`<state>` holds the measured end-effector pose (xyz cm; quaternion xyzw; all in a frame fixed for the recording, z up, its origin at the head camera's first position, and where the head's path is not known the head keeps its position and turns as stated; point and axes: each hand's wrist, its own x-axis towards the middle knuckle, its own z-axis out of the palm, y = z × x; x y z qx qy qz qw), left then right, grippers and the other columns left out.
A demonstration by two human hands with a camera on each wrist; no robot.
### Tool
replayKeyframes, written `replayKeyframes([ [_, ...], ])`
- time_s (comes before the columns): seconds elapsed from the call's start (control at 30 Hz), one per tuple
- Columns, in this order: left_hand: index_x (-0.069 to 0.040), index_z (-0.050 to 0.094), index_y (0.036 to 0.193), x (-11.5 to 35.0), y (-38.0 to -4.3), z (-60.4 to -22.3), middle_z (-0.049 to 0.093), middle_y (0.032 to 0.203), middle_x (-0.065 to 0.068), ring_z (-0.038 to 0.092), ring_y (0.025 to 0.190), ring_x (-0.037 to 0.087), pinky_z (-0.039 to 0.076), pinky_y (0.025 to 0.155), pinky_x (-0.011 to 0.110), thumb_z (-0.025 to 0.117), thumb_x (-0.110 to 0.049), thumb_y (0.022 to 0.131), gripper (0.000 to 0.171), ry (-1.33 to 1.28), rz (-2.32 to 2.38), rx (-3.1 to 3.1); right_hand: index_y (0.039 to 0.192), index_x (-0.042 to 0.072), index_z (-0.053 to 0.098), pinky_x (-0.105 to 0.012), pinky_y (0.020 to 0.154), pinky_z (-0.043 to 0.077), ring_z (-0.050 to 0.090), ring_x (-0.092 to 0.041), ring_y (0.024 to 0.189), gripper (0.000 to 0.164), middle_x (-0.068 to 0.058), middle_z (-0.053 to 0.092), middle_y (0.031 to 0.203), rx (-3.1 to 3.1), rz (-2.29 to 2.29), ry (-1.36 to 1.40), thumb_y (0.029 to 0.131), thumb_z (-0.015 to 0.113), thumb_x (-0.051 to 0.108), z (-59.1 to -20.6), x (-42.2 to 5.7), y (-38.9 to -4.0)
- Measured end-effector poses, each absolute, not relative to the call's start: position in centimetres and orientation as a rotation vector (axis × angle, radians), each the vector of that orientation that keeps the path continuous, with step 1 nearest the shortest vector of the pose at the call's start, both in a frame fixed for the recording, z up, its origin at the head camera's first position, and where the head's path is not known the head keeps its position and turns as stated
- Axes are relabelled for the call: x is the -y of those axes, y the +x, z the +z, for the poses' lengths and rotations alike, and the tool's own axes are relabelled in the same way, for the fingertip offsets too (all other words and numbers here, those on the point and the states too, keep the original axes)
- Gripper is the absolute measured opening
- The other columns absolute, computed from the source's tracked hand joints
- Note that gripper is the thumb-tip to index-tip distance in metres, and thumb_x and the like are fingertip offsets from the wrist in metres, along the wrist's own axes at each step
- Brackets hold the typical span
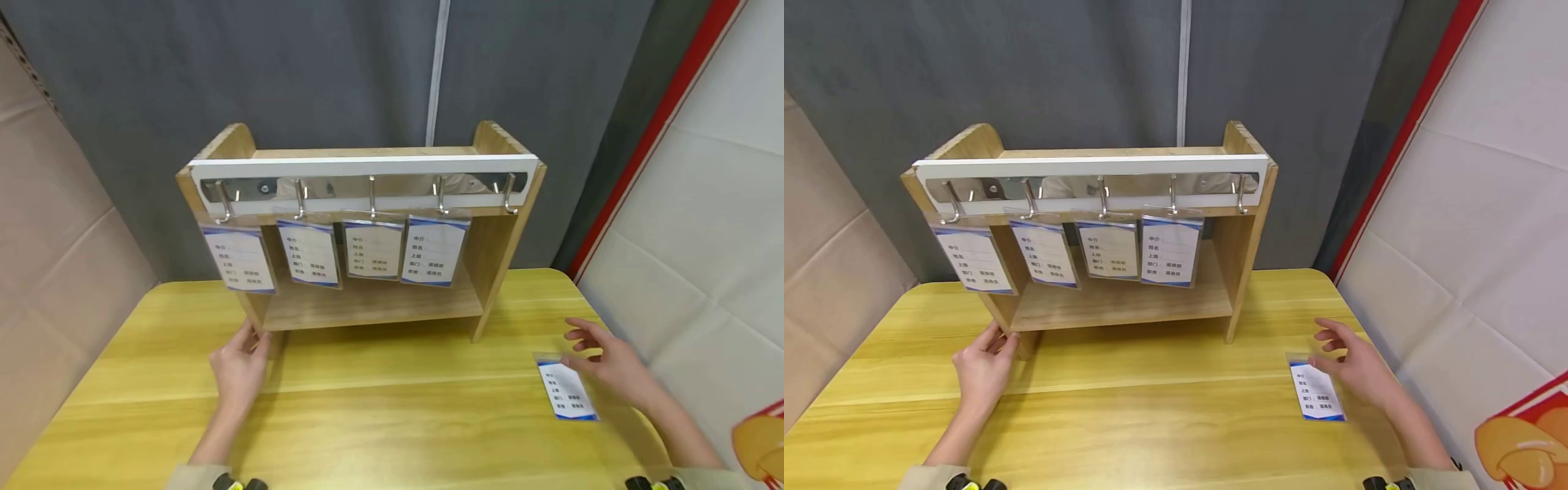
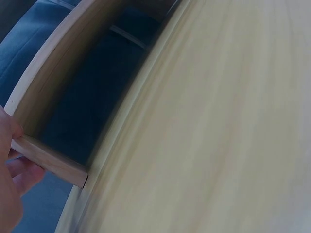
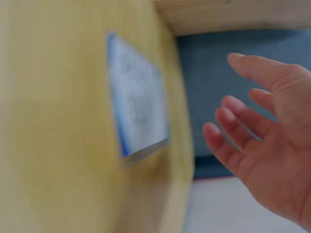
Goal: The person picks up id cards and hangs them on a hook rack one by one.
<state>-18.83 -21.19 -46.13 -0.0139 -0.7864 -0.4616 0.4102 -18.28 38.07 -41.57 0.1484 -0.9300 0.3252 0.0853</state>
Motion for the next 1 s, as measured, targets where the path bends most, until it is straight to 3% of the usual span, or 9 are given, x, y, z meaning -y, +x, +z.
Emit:
replayKeyframes([
  [0.1,0.013,0.065,0.125,21.1,-18.9,-46.2,0.064,0.112,0.036,0.070,0.089,0.051,0.054,0.073,0.007,0.066,0.024,0.082,0.045,-0.045,-1.163,1.984,0.144,-0.005,0.046,-0.027,0.075,0.060,0.063,-0.035,0.104,0.077,-0.024,0.063,0.123,2.914,0.930,0.381,0.084,0.087,0.019,-42.9,-39.0,-18.3],
  [0.2,0.013,0.063,0.126,21.0,-18.9,-46.1,0.063,0.114,0.036,0.069,0.090,0.052,0.054,0.074,0.008,0.066,0.023,0.082,0.045,-0.046,-1.185,1.982,0.146,-0.007,0.043,-0.029,0.078,0.059,0.061,-0.041,0.108,0.086,-0.025,0.060,0.127,3.008,0.914,0.349,0.081,0.089,0.024,-43.9,-39.8,-18.5],
  [0.4,0.014,0.062,0.126,21.1,-18.7,-46.1,0.062,0.115,0.036,0.069,0.089,0.053,0.054,0.073,0.007,0.066,0.024,0.082,0.046,-0.031,-1.175,1.982,0.146,-0.008,0.042,-0.020,0.078,0.054,0.060,-0.038,0.108,0.090,-0.025,0.061,0.128,3.049,0.958,0.386,0.078,0.091,0.025,-44.9,-40.2,-18.8],
  [0.87,0.014,0.063,0.126,21.3,-18.6,-46.2,0.062,0.116,0.036,0.069,0.090,0.053,0.055,0.073,0.008,0.066,0.023,0.082,0.045,-0.046,-1.155,1.980,0.143,-0.008,0.047,-0.017,0.080,0.050,0.057,-0.033,0.108,0.087,-0.025,0.059,0.133,3.061,0.915,0.463,0.077,0.092,0.027,-46.0,-40.5,-19.5],
  [1.0,0.013,0.063,0.127,21.3,-18.6,-46.2,0.063,0.116,0.035,0.070,0.090,0.052,0.055,0.073,0.008,0.066,0.022,0.083,0.045,-0.054,-1.148,1.982,0.141,-0.007,0.050,-0.008,0.084,0.046,0.057,-0.021,0.110,0.083,-0.025,0.059,0.135,3.032,0.916,0.534,0.077,0.091,0.026,-46.1,-40.6,-19.4],
])
